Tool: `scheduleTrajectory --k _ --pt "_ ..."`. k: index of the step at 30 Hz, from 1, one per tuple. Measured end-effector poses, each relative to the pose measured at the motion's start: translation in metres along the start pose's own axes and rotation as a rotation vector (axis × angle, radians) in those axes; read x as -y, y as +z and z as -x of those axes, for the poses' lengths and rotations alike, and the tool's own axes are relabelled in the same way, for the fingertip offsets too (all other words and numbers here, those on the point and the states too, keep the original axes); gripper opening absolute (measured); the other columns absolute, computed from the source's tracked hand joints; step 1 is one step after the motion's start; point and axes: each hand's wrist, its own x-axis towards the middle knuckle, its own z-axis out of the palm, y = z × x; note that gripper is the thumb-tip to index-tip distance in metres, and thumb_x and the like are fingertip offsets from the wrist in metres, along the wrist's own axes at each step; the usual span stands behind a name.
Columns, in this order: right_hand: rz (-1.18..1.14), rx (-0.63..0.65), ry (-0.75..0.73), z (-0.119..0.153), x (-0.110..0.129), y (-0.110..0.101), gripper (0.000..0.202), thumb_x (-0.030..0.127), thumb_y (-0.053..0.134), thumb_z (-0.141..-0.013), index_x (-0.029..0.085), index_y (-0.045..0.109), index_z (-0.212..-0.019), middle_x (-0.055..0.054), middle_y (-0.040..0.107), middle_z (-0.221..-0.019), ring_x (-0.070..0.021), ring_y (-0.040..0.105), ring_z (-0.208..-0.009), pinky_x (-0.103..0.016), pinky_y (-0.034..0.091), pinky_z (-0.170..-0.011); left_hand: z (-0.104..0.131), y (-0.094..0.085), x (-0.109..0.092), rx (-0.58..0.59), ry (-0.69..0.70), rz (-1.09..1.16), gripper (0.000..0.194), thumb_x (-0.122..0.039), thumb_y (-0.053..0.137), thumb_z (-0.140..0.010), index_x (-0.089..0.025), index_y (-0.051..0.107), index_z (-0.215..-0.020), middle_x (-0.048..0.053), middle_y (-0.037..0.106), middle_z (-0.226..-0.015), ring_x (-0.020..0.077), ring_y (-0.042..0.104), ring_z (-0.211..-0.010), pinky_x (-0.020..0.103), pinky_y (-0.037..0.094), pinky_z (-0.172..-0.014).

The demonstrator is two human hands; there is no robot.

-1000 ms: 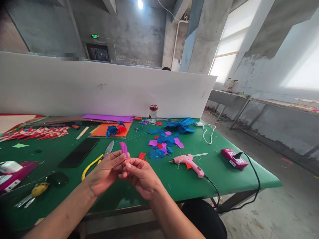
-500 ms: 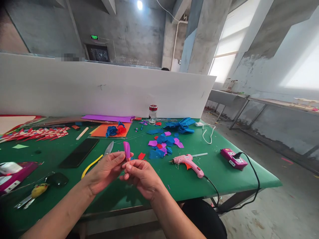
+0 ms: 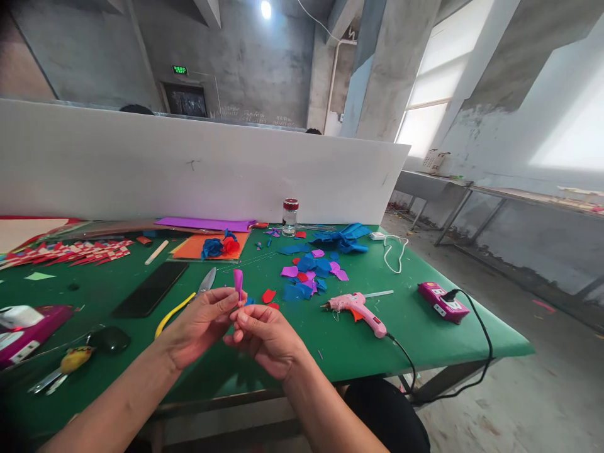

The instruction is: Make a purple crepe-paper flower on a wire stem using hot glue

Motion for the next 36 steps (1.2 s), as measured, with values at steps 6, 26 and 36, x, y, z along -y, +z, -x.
scheduleTrajectory --k 6,26,36 --pt "-0.010 -0.002 0.008 0.0002 0.0003 0.0007 0.024 0.029 0.084 -0.067 0.012 0.070 -0.078 0.003 0.062 -0.054 -0.0059 0.055 -0.052 -0.026 0.052 -0.074 0.0002 -0.0002 0.0010 -0.019 -0.004 0.013 0.021 -0.028 0.081 -0.068 -0.011 0.069 -0.072 0.000 0.058 -0.056 0.0090 0.054 -0.048 0.020 0.049 -0.044" --pt "-0.017 0.017 0.008 0.0006 -0.0038 -0.0008 0.025 0.026 0.085 -0.067 0.013 0.069 -0.082 0.002 0.064 -0.065 -0.0063 0.058 -0.058 -0.026 0.052 -0.073 0.0025 0.0011 0.0004 -0.005 -0.005 0.022 0.024 -0.027 0.082 -0.065 -0.013 0.063 -0.068 -0.003 0.054 -0.057 0.0076 0.053 -0.047 0.018 0.046 -0.042" --pt "-0.028 -0.006 0.000 0.0002 -0.0037 -0.0009 0.026 0.026 0.085 -0.065 0.013 0.068 -0.080 0.003 0.064 -0.069 -0.0059 0.058 -0.058 -0.025 0.051 -0.073 0.0006 0.0020 0.0038 -0.014 0.024 0.020 0.023 -0.025 0.080 -0.068 -0.014 0.060 -0.068 -0.004 0.054 -0.053 0.0070 0.051 -0.044 0.016 0.044 -0.039"
